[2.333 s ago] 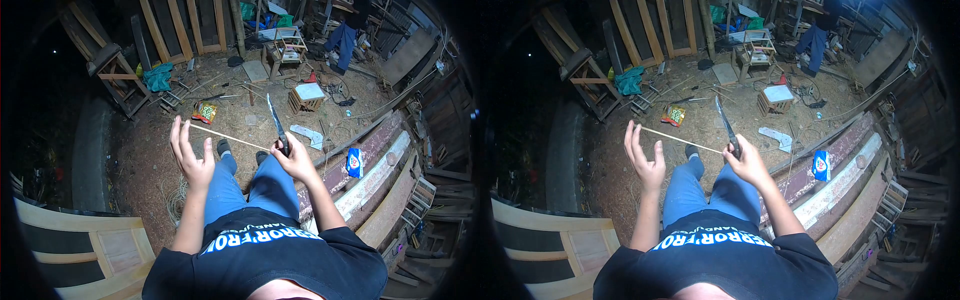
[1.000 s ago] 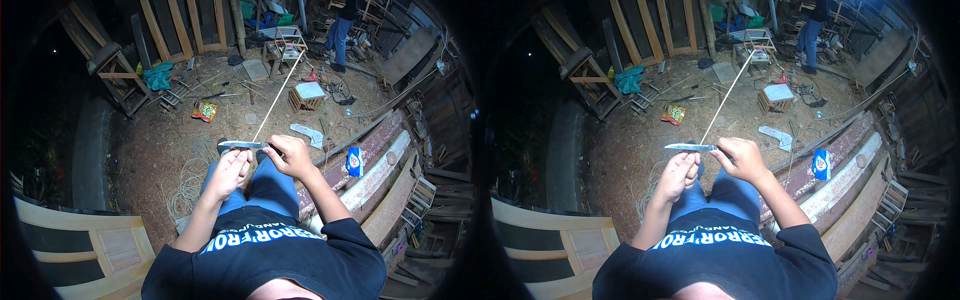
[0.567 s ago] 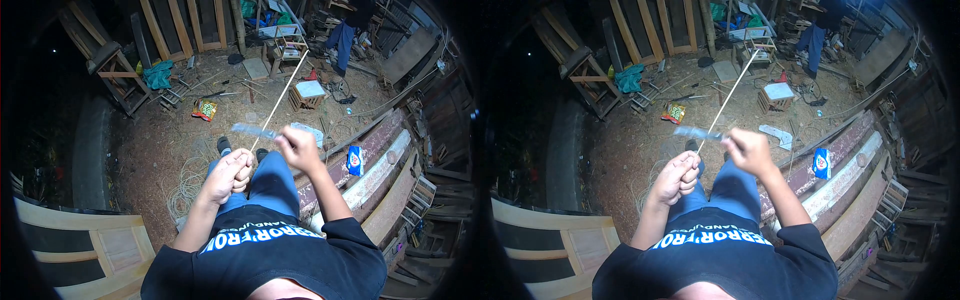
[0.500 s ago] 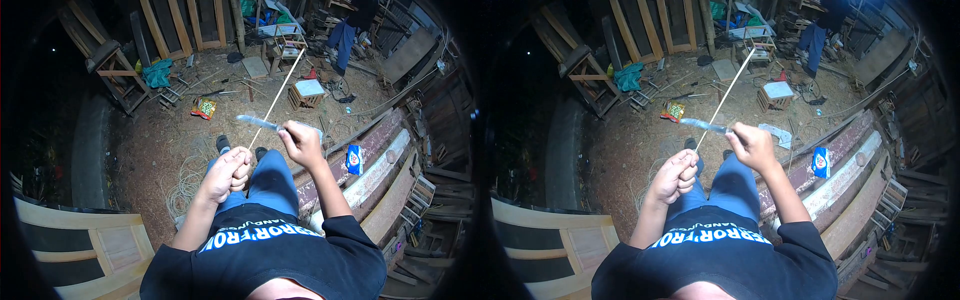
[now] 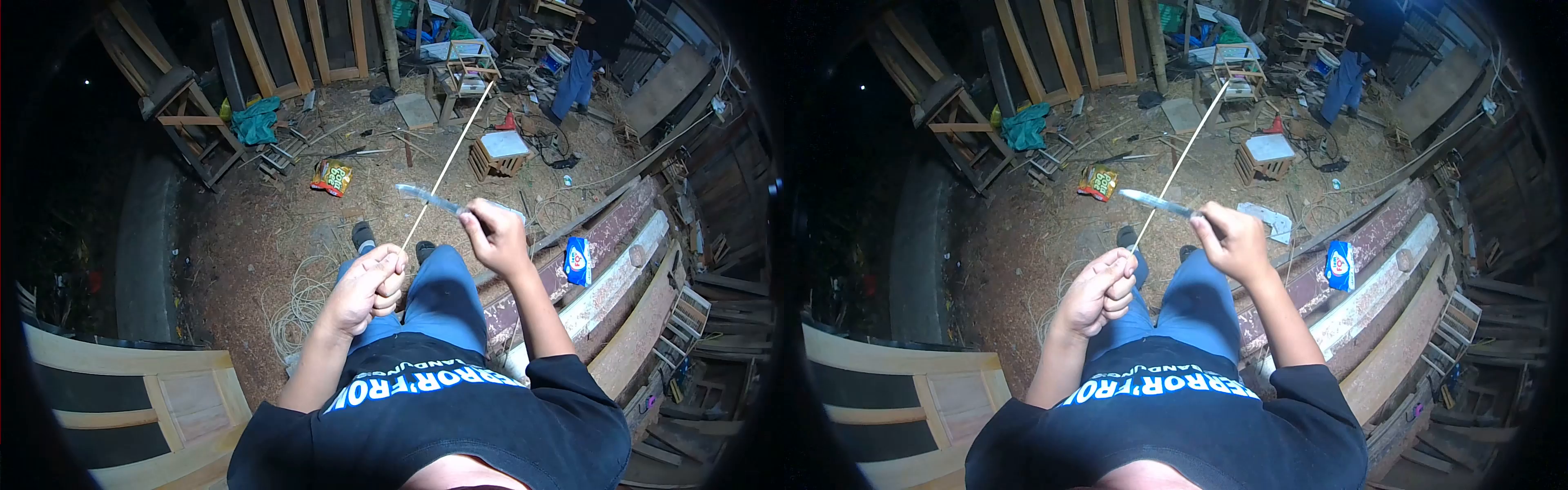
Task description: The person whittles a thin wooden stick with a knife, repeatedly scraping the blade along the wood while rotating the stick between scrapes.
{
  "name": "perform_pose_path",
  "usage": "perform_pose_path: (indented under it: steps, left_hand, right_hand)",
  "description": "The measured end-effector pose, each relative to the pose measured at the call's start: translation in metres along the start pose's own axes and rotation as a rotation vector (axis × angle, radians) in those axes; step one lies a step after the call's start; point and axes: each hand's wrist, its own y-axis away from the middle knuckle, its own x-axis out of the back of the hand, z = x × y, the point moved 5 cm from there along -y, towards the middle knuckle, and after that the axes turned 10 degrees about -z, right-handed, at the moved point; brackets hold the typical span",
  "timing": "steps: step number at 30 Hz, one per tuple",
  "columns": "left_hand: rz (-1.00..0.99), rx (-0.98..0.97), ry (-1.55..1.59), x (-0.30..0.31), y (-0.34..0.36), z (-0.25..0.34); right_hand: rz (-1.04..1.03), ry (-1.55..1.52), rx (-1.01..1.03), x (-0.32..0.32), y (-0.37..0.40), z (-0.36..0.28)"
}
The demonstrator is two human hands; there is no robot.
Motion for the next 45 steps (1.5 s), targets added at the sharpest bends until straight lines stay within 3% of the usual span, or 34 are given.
perform_pose_path:
  steps: [3, 4, 5, 7, 9, 10, 14, 18, 23, 27, 30, 33, 35, 39, 43, 45]
  left_hand:
    - [0.007, 0.053, 0.004, 0.000, 0.000, -0.007]
    - [0.026, 0.037, -0.029, 0.000, 0.001, -0.007]
    - [0.030, 0.041, -0.043, 0.001, 0.002, -0.007]
    - [0.038, 0.041, -0.066, 0.005, 0.008, -0.005]
    - [0.059, 0.066, -0.059, 0.014, 0.011, -0.013]
    - [0.071, 0.090, -0.069, 0.020, 0.013, -0.018]
    - [0.036, 0.203, -0.148, 0.031, 0.015, -0.032]
    - [0.022, 0.314, -0.244, 0.032, 0.014, -0.042]
    - [0.048, 0.199, -0.394, 0.022, -0.004, -0.040]
    - [0.112, 0.120, -0.407, 0.024, -0.021, -0.028]
    - [0.181, 0.012, -0.448, 0.027, -0.023, -0.019]
    - [0.218, -0.063, -0.429, 0.026, -0.022, -0.013]
    - [0.232, -0.096, -0.445, 0.024, -0.022, -0.012]
    - [0.239, -0.090, -0.476, 0.014, -0.018, -0.009]
    - [0.245, -0.064, -0.458, 0.014, -0.016, -0.011]
    - [0.254, -0.122, -0.519, 0.010, -0.012, -0.005]
  right_hand:
    - [-0.182, 0.060, 0.186, -0.013, 0.012, -0.026]
    - [-0.180, 0.052, 0.159, -0.011, 0.011, -0.017]
    - [0.010, -0.046, 0.123, -0.010, 0.009, 0.008]
    - [0.129, -0.106, -0.171, 0.009, 0.000, 0.054]
    - [0.136, -0.131, -0.300, 0.015, 0.002, 0.074]
    - [0.156, -0.371, -0.227, 0.005, 0.003, 0.079]
    - [0.088, -0.937, -0.392, -0.030, 0.008, 0.063]
    - [0.057, -1.050, -0.409, -0.035, 0.000, 0.046]
    - [0.045, -1.000, -0.404, -0.045, -0.005, 0.031]
    - [0.086, -0.770, -0.323, -0.052, -0.007, 0.031]
    - [0.130, -0.324, -0.264, -0.030, 0.002, 0.024]
    - [-0.118, 0.009, -0.186, -0.032, 0.016, 0.001]
    - [-0.100, 0.033, 0.013, -0.034, 0.022, -0.017]
    - [0.077, 0.010, -0.068, -0.012, 0.010, 0.001]
    - [-0.110, 0.090, 0.152, -0.020, 0.018, -0.029]
    - [0.015, 0.034, 0.076, -0.018, 0.013, 0.001]
